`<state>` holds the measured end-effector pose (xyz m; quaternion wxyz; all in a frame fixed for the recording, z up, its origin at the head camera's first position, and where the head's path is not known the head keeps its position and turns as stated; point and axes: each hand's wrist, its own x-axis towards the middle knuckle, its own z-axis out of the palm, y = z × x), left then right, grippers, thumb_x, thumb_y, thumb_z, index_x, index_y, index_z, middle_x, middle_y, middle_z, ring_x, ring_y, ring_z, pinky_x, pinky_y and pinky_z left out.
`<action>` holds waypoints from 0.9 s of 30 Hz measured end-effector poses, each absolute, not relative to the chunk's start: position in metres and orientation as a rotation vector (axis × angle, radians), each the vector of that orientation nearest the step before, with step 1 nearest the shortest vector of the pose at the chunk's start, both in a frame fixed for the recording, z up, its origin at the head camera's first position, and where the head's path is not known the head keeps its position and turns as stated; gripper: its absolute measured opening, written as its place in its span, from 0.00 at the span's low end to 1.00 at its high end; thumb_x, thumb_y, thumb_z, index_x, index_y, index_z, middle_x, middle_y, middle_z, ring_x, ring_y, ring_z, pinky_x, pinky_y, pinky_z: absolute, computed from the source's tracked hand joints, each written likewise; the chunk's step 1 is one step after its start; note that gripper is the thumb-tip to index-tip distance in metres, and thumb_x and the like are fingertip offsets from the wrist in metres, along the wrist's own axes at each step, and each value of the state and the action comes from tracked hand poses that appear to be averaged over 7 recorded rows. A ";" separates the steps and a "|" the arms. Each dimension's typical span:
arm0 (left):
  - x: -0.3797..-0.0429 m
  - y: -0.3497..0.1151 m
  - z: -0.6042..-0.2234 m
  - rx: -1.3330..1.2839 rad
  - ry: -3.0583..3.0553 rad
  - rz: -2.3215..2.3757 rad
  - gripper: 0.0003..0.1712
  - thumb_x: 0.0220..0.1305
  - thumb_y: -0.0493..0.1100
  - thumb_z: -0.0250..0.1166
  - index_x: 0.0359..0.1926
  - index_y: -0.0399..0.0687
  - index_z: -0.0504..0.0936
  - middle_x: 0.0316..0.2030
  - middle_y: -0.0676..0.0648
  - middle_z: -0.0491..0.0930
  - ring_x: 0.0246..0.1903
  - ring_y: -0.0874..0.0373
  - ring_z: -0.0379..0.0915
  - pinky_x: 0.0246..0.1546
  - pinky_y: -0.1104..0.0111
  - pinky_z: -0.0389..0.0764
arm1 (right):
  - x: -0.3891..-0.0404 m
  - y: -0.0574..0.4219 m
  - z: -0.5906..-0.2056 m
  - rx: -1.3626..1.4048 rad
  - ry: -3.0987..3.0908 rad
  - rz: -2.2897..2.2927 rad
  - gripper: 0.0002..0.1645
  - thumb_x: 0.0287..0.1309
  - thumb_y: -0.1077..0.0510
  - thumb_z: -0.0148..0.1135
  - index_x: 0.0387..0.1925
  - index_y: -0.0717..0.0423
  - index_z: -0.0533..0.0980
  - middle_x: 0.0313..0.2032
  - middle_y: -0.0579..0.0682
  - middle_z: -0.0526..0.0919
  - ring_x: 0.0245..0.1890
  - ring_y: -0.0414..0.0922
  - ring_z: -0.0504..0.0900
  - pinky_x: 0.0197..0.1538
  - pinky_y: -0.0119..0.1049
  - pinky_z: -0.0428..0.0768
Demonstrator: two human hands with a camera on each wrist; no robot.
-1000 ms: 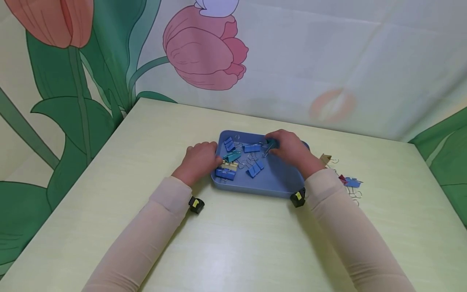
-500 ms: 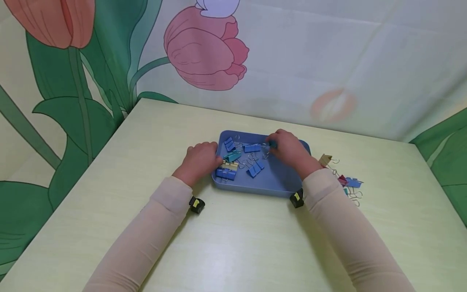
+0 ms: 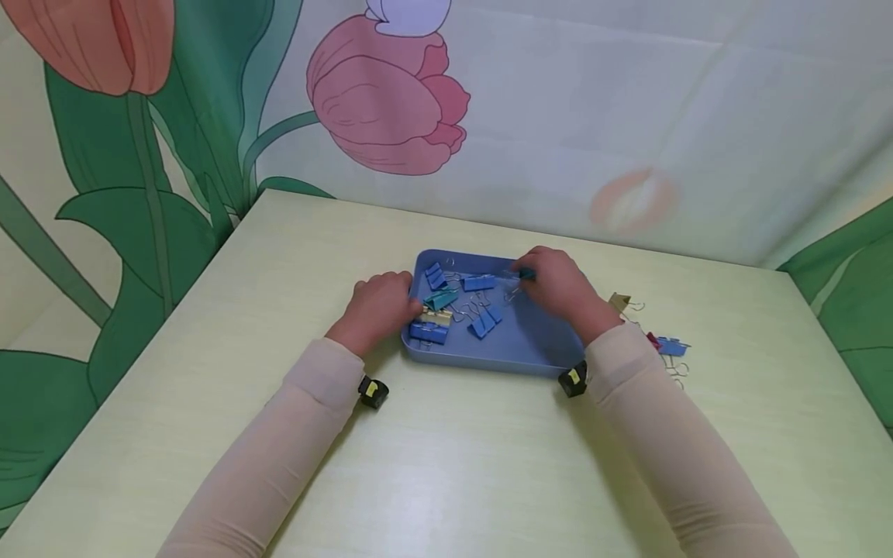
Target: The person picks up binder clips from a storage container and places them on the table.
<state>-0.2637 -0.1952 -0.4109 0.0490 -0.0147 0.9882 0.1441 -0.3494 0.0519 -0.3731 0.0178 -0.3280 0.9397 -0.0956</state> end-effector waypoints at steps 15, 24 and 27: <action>-0.265 -0.195 -0.408 -0.050 3.005 0.459 0.18 0.59 0.50 0.52 0.42 0.41 0.73 0.34 0.44 0.76 0.35 0.50 0.71 0.39 0.54 0.69 | -0.348 0.074 -0.361 -0.947 2.994 -0.501 0.18 0.54 0.58 0.59 0.49 0.54 0.76 0.49 0.53 0.77 0.49 0.50 0.76 0.50 0.45 0.74; -0.266 -0.194 -0.408 -0.046 3.001 0.456 0.19 0.58 0.51 0.52 0.43 0.41 0.73 0.34 0.44 0.76 0.35 0.50 0.71 0.39 0.54 0.69 | -0.343 0.093 -0.353 -0.881 3.021 -0.616 0.20 0.54 0.58 0.59 0.50 0.54 0.75 0.51 0.53 0.76 0.44 0.51 0.80 0.47 0.44 0.76; -0.266 -0.194 -0.408 -0.039 2.994 0.460 0.20 0.59 0.51 0.52 0.44 0.40 0.73 0.35 0.44 0.76 0.35 0.50 0.71 0.40 0.53 0.69 | -0.342 0.098 -0.351 -0.855 3.023 -0.627 0.21 0.54 0.57 0.59 0.51 0.53 0.75 0.52 0.52 0.75 0.43 0.51 0.81 0.46 0.43 0.77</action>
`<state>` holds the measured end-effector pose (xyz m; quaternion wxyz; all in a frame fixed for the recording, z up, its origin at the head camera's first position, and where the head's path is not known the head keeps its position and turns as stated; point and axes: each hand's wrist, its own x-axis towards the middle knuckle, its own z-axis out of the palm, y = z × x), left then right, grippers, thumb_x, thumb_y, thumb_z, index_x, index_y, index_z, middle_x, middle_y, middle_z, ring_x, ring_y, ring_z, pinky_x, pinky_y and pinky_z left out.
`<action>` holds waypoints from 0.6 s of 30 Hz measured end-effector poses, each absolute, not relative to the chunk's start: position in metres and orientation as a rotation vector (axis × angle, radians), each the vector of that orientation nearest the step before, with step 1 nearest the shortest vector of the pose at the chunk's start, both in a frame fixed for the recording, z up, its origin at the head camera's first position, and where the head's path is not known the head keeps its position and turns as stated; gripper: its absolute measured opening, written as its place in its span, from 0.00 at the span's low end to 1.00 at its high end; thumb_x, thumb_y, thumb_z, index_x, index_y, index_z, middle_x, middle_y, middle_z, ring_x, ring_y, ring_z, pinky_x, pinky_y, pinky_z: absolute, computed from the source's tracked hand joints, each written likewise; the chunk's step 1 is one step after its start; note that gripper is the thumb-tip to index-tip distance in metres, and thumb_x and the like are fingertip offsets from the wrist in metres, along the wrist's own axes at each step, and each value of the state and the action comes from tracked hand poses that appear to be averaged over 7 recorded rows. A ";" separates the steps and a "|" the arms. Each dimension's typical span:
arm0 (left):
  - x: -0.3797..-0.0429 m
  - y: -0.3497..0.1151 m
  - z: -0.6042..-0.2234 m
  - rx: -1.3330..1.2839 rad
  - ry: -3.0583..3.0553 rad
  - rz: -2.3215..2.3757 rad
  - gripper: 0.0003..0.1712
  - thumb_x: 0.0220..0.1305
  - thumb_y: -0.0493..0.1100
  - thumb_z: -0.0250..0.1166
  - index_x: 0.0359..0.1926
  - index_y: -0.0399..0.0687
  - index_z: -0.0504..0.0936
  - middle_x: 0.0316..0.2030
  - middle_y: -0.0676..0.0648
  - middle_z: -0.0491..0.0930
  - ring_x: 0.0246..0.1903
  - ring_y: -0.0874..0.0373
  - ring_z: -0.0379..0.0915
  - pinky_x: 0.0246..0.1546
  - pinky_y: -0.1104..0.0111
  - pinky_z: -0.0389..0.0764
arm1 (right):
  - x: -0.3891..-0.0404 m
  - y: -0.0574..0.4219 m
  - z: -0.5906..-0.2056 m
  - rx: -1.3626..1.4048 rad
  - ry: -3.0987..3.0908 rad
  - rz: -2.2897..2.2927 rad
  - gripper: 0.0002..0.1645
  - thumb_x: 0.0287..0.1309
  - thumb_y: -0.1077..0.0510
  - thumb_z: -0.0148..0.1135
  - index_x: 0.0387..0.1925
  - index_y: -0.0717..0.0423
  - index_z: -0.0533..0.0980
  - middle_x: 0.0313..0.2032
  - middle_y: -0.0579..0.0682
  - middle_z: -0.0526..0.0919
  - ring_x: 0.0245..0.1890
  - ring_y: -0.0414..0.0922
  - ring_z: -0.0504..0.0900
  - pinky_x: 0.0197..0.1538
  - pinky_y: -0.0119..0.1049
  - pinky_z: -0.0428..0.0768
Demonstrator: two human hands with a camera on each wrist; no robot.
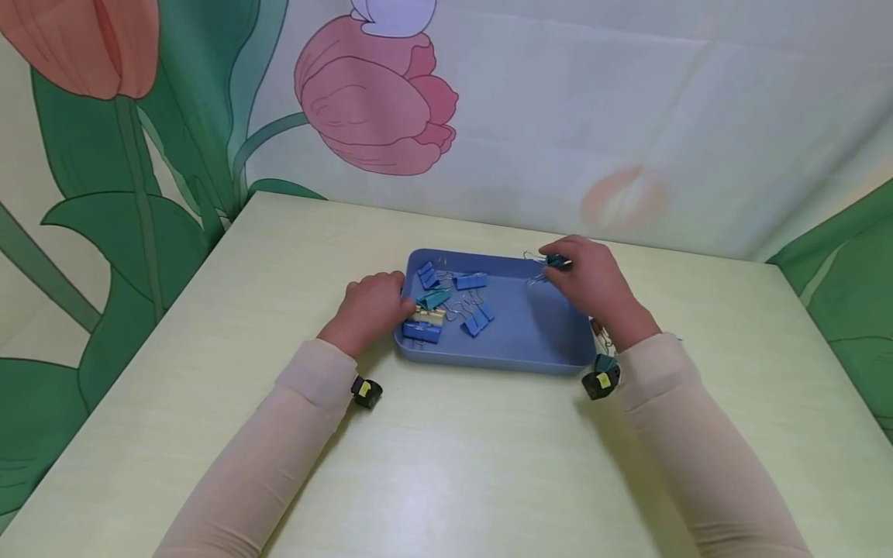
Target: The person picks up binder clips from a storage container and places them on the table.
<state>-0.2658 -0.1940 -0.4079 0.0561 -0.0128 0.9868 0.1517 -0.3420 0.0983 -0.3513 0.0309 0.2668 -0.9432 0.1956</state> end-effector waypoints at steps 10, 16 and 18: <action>-0.265 -0.193 -0.406 -0.045 2.976 0.467 0.19 0.60 0.50 0.52 0.44 0.39 0.72 0.35 0.44 0.76 0.35 0.50 0.71 0.38 0.56 0.68 | -0.338 0.118 -0.348 0.771 -2.873 0.650 0.20 0.54 0.58 0.59 0.51 0.53 0.75 0.52 0.52 0.75 0.44 0.52 0.81 0.46 0.44 0.77; -0.266 -0.193 -0.407 -0.048 2.949 0.503 0.19 0.61 0.50 0.51 0.45 0.39 0.72 0.36 0.43 0.76 0.36 0.50 0.71 0.39 0.54 0.68 | -0.336 0.134 -0.349 0.729 -2.862 0.672 0.20 0.55 0.57 0.58 0.52 0.52 0.74 0.53 0.51 0.75 0.44 0.53 0.81 0.45 0.44 0.77; -0.267 -0.194 -0.408 -0.048 2.937 0.532 0.19 0.61 0.49 0.51 0.45 0.39 0.72 0.35 0.44 0.76 0.35 0.51 0.70 0.39 0.55 0.69 | -0.335 0.140 -0.348 0.717 -2.849 0.685 0.20 0.56 0.57 0.58 0.52 0.52 0.74 0.53 0.52 0.74 0.45 0.53 0.81 0.46 0.45 0.77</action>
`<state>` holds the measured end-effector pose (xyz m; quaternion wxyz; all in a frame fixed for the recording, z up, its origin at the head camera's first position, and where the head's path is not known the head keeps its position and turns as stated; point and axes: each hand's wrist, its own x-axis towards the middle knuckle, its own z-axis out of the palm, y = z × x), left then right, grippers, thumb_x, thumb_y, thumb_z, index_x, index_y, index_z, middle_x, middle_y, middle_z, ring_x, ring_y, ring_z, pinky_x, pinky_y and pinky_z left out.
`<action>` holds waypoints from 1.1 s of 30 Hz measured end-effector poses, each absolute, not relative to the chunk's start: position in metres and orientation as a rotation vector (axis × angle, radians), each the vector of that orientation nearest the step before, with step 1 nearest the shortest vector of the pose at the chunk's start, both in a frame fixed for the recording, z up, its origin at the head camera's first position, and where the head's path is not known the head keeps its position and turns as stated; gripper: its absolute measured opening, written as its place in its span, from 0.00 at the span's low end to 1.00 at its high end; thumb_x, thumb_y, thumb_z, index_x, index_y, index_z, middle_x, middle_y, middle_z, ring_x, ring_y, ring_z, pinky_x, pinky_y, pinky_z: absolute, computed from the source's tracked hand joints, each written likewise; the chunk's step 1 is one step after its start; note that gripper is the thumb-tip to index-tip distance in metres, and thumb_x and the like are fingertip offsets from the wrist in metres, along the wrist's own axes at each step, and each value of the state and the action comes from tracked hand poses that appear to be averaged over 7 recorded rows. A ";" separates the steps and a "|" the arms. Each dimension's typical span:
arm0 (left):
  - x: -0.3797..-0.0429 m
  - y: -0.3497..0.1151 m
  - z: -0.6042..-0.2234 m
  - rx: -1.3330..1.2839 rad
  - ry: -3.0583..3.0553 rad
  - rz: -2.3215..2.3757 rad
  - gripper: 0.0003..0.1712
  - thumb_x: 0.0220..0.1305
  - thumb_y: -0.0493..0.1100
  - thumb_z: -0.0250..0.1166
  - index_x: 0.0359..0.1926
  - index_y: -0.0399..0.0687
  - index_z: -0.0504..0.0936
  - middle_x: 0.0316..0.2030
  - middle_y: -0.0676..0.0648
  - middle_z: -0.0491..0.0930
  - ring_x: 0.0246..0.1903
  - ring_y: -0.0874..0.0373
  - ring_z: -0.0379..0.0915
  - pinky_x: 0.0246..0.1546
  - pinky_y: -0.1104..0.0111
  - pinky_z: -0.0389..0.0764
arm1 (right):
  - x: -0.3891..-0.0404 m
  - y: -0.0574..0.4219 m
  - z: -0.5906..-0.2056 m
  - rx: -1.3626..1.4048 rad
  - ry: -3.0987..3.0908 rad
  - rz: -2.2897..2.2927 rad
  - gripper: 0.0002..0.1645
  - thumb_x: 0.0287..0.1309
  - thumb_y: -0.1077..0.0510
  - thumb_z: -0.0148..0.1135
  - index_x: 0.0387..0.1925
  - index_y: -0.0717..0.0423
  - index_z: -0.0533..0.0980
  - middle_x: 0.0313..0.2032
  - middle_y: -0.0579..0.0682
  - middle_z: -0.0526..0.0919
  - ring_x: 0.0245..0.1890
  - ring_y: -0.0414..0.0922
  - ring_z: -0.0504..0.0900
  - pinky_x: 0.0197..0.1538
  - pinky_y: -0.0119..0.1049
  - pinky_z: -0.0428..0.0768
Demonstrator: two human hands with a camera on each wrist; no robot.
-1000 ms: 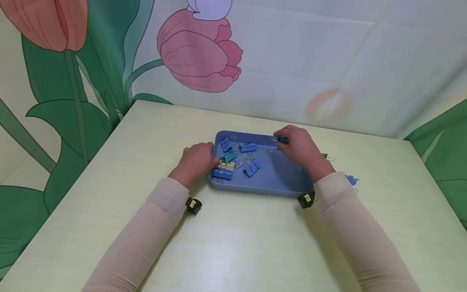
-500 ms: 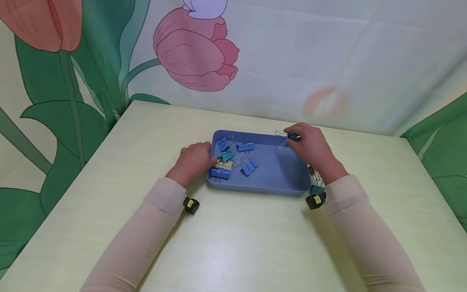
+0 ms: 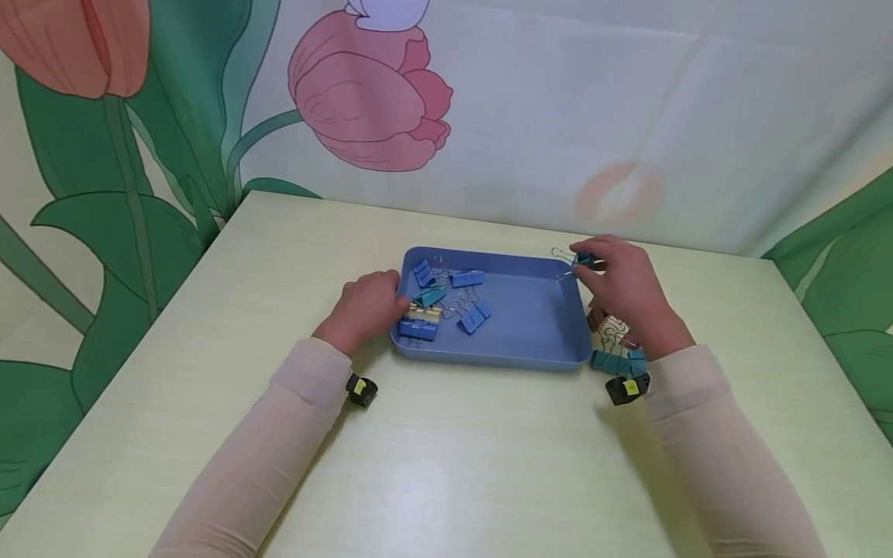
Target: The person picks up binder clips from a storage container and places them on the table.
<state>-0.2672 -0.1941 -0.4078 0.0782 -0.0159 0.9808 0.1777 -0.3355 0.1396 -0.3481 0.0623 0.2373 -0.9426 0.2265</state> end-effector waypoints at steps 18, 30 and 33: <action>-0.268 -0.196 -0.411 -0.086 2.909 0.596 0.18 0.63 0.49 0.47 0.45 0.40 0.70 0.35 0.43 0.76 0.33 0.51 0.70 0.38 0.55 0.71 | -0.336 0.184 -0.342 0.532 -2.810 0.722 0.21 0.58 0.56 0.56 0.53 0.55 0.73 0.53 0.57 0.74 0.46 0.58 0.79 0.46 0.49 0.77; -0.267 -0.192 -0.410 -0.085 2.916 0.580 0.19 0.63 0.48 0.46 0.46 0.38 0.70 0.36 0.42 0.77 0.34 0.50 0.71 0.41 0.53 0.70 | -0.334 0.206 -0.346 0.437 -2.842 0.731 0.20 0.59 0.55 0.54 0.53 0.55 0.73 0.53 0.57 0.74 0.48 0.59 0.78 0.45 0.52 0.76; -0.266 -0.190 -0.409 -0.086 2.927 0.560 0.19 0.62 0.48 0.46 0.46 0.38 0.70 0.37 0.42 0.77 0.34 0.50 0.71 0.41 0.52 0.69 | -0.333 0.211 -0.347 0.408 -2.853 0.747 0.21 0.59 0.55 0.54 0.53 0.55 0.73 0.52 0.58 0.74 0.48 0.59 0.77 0.45 0.52 0.76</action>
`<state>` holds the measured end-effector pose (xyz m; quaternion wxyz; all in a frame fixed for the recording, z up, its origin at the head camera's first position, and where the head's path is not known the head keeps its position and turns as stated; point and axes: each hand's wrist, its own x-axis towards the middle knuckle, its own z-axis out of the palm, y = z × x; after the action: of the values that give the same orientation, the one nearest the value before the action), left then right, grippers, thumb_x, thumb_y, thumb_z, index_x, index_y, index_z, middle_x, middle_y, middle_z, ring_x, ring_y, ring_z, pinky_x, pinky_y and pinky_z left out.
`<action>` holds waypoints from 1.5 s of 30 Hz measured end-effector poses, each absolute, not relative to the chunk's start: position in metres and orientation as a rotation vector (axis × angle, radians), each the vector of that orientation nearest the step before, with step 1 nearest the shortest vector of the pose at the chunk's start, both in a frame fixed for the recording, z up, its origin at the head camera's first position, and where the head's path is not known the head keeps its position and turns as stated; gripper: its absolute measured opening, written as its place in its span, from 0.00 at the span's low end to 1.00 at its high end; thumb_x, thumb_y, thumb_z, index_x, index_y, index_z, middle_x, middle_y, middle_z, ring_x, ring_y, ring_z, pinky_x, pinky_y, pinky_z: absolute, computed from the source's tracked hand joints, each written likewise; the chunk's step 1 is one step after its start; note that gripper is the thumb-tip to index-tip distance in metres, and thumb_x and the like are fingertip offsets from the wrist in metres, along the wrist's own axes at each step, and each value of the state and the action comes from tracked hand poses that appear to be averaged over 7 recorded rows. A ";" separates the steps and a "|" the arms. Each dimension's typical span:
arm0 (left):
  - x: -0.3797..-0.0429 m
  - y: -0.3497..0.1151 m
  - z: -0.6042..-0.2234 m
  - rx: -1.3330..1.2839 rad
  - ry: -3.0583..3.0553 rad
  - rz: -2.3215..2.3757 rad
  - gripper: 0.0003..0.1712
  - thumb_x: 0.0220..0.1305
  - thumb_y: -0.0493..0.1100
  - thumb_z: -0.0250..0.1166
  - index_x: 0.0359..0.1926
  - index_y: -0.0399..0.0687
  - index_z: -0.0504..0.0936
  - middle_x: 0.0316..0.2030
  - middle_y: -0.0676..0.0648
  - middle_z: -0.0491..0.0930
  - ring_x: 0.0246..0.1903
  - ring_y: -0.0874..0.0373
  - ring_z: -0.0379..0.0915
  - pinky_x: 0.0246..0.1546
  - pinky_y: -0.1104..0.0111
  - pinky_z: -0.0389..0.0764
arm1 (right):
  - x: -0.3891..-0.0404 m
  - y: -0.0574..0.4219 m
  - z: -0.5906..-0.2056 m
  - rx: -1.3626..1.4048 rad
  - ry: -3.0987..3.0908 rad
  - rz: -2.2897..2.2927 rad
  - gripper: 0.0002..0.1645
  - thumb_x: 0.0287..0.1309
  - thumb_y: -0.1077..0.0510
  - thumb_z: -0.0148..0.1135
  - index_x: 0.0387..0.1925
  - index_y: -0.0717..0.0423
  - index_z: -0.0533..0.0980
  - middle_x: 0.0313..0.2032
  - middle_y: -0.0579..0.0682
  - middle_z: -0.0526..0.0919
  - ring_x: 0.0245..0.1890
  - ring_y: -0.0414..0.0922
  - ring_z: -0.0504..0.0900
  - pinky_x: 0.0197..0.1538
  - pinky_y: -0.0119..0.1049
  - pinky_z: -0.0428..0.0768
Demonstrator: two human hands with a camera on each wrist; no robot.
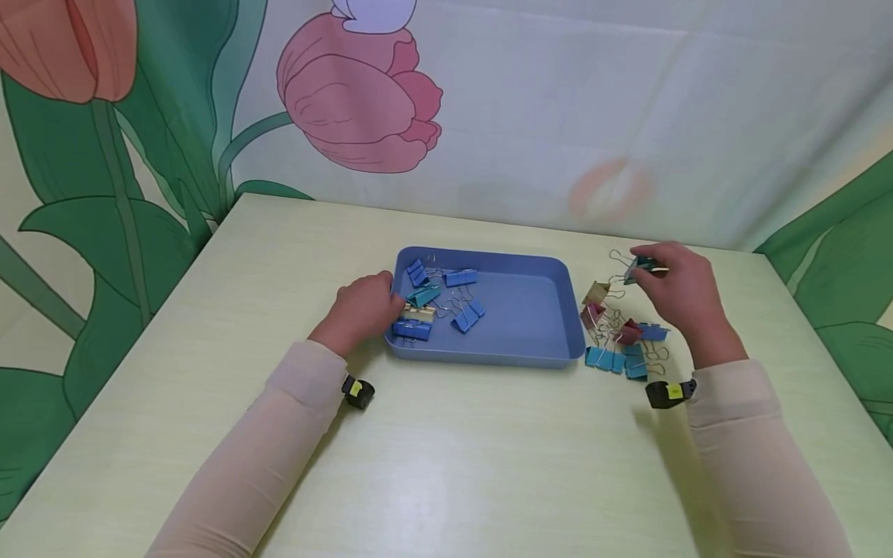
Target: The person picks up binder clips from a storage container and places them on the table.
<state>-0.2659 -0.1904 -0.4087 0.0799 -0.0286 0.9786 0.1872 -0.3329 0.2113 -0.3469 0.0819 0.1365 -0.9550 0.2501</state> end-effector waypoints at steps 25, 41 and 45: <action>-0.265 -0.189 -0.410 -0.106 2.939 0.553 0.19 0.62 0.48 0.46 0.46 0.39 0.70 0.34 0.44 0.76 0.34 0.50 0.70 0.39 0.55 0.66 | -0.338 0.231 -0.373 0.225 -3.016 0.725 0.22 0.60 0.54 0.53 0.55 0.56 0.70 0.54 0.62 0.71 0.53 0.61 0.71 0.46 0.54 0.74; -0.266 -0.190 -0.410 -0.114 2.929 0.555 0.20 0.63 0.48 0.46 0.48 0.38 0.69 0.37 0.43 0.76 0.35 0.50 0.70 0.42 0.53 0.68 | -0.341 0.237 -0.391 0.252 -3.044 0.729 0.22 0.60 0.57 0.53 0.55 0.59 0.70 0.53 0.63 0.71 0.52 0.61 0.71 0.47 0.54 0.73; -0.265 -0.190 -0.411 -0.111 2.927 0.557 0.20 0.63 0.48 0.46 0.48 0.38 0.69 0.36 0.43 0.76 0.35 0.50 0.70 0.43 0.53 0.68 | -0.342 0.237 -0.394 0.228 -3.051 0.736 0.22 0.60 0.57 0.53 0.55 0.58 0.70 0.55 0.63 0.70 0.52 0.61 0.71 0.48 0.55 0.73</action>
<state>-0.2651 -0.1900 -0.4106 0.0800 -0.0370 0.9785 0.1864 -0.3425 0.2369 -0.3935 -0.0028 0.0726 -0.9696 0.2339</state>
